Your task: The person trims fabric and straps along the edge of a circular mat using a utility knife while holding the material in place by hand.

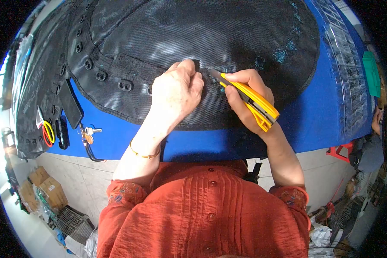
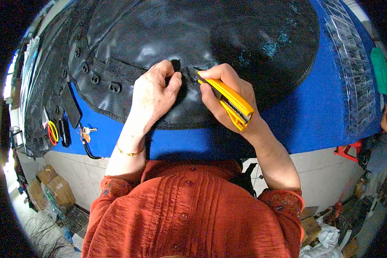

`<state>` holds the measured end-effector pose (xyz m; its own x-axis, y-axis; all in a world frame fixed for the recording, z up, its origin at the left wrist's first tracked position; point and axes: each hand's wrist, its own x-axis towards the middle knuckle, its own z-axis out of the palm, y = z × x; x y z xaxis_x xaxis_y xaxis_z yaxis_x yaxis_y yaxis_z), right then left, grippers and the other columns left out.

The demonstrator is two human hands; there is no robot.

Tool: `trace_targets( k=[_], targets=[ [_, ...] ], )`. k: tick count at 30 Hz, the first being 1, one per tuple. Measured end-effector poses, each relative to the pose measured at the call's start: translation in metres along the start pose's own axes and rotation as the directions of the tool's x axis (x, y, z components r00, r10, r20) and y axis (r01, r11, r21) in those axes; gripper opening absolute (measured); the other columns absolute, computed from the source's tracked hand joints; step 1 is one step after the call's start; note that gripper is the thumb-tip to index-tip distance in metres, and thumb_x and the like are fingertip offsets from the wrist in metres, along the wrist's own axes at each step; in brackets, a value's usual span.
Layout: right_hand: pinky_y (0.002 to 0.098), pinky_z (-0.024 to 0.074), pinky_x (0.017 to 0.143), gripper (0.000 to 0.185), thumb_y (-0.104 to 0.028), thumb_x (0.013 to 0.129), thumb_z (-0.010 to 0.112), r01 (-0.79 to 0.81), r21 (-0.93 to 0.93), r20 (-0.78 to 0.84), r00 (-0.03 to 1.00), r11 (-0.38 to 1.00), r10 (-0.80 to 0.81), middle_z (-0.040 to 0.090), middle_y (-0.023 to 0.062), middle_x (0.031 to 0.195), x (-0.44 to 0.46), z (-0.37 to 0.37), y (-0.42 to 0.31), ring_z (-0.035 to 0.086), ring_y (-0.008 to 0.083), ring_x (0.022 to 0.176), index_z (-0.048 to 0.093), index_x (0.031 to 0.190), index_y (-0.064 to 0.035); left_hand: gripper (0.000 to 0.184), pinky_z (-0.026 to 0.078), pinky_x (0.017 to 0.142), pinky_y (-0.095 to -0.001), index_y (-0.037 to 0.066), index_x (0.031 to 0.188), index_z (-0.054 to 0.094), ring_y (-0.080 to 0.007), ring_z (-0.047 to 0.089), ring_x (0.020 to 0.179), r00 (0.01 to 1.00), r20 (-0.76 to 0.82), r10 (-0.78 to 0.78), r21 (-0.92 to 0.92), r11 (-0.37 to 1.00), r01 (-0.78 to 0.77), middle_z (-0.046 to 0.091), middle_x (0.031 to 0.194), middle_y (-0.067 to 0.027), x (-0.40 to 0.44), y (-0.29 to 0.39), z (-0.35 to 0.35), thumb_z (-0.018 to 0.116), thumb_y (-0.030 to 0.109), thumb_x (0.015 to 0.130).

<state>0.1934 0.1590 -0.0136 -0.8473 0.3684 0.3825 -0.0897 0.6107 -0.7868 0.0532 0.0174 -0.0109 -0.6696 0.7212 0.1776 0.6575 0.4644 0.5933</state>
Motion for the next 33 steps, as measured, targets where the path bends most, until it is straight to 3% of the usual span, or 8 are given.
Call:
trace_targets(
  k=[9, 13, 18, 23, 26, 28, 33],
  targets=[
    [0.0312, 0.0550, 0.066, 0.016, -0.007, 0.089, 0.067, -0.077, 0.061, 0.004, 0.997, 0.995, 0.077, 0.069, 0.0103, 0.090, -0.003, -0.009, -0.003, 0.070, 0.0215, 0.073, 0.061, 0.104, -0.0065, 0.016, 0.054, 0.070, -0.0469, 0.003, 0.083, 0.060, -0.0396, 0.067, 0.076, 0.998, 0.041, -0.055, 0.005, 0.998, 0.055, 0.066, 0.082, -0.0195, 0.001, 0.003, -0.004, 0.065, 0.018, 0.087],
    [0.0274, 0.0545, 0.073, 0.016, -0.011, 0.094, 0.066, -0.198, 0.197, -0.174, 0.957, 0.960, 0.233, 0.070, 0.0098, 0.098, -0.006, -0.003, 0.003, 0.069, 0.0153, 0.082, 0.062, 0.108, -0.0051, 0.016, 0.054, 0.072, -0.0465, 0.003, 0.083, 0.060, -0.0396, 0.067, 0.077, 0.997, 0.046, -0.057, -0.005, 0.998, 0.057, 0.067, 0.085, -0.0189, 0.000, 0.003, -0.004, 0.065, 0.018, 0.087],
    [0.0252, 0.0542, 0.070, 0.023, -0.012, 0.097, 0.066, -0.231, 0.283, -0.280, 0.908, 0.931, 0.311, 0.065, 0.0067, 0.098, 0.004, -0.002, 0.003, 0.065, 0.0107, 0.080, 0.057, 0.117, -0.0042, 0.021, 0.053, 0.071, -0.0450, 0.002, 0.085, 0.060, -0.0395, 0.067, 0.078, 0.998, 0.023, -0.065, -0.018, 0.998, 0.066, 0.066, 0.083, -0.0197, -0.002, 0.001, -0.003, 0.066, 0.022, 0.089],
    [0.0275, 0.0549, 0.072, 0.024, -0.015, 0.097, 0.067, -0.136, 0.152, -0.364, 0.913, 0.979, 0.183, 0.066, 0.0086, 0.099, 0.006, 0.001, 0.024, 0.066, 0.0127, 0.081, 0.057, 0.116, -0.0046, 0.027, 0.052, 0.071, -0.0443, 0.002, 0.086, 0.060, -0.0388, 0.066, 0.078, 0.994, 0.057, -0.091, -0.017, 0.996, 0.092, 0.065, 0.082, -0.0207, -0.002, 0.001, -0.007, 0.067, 0.027, 0.090],
    [0.0282, 0.0549, 0.072, 0.024, -0.016, 0.097, 0.067, -0.131, 0.120, -0.355, 0.920, 0.984, 0.166, 0.066, 0.0092, 0.098, 0.006, -0.001, 0.023, 0.066, 0.0136, 0.078, 0.057, 0.116, -0.0049, 0.028, 0.052, 0.072, -0.0448, 0.001, 0.088, 0.062, -0.0385, 0.066, 0.081, 1.000, 0.015, 0.004, 0.001, 1.000, -0.005, 0.066, 0.087, -0.0212, -0.004, -0.003, -0.010, 0.068, 0.028, 0.090],
    [0.0268, 0.0546, 0.070, 0.024, -0.016, 0.098, 0.066, -0.176, 0.224, -0.336, 0.909, 0.958, 0.245, 0.067, 0.0086, 0.096, 0.006, -0.001, 0.017, 0.066, 0.0125, 0.076, 0.057, 0.116, -0.0056, 0.031, 0.052, 0.073, -0.0454, 0.000, 0.089, 0.064, -0.0392, 0.065, 0.084, 0.997, 0.078, -0.028, 0.104, 0.994, 0.020, 0.065, 0.091, -0.0210, -0.006, 0.003, -0.021, 0.070, 0.031, 0.089],
    [0.0247, 0.0545, 0.067, 0.024, -0.017, 0.098, 0.066, -0.105, 0.271, -0.342, 0.919, 0.957, 0.198, 0.067, 0.0066, 0.093, 0.005, 0.000, 0.025, 0.065, 0.0095, 0.073, 0.056, 0.117, -0.0055, 0.038, 0.051, 0.078, -0.0457, -0.001, 0.086, 0.068, -0.0392, 0.063, 0.086, 0.990, 0.141, -0.007, 0.250, 0.968, -0.029, 0.060, 0.090, -0.0198, -0.006, 0.002, -0.051, 0.076, 0.036, 0.085]
  ],
)
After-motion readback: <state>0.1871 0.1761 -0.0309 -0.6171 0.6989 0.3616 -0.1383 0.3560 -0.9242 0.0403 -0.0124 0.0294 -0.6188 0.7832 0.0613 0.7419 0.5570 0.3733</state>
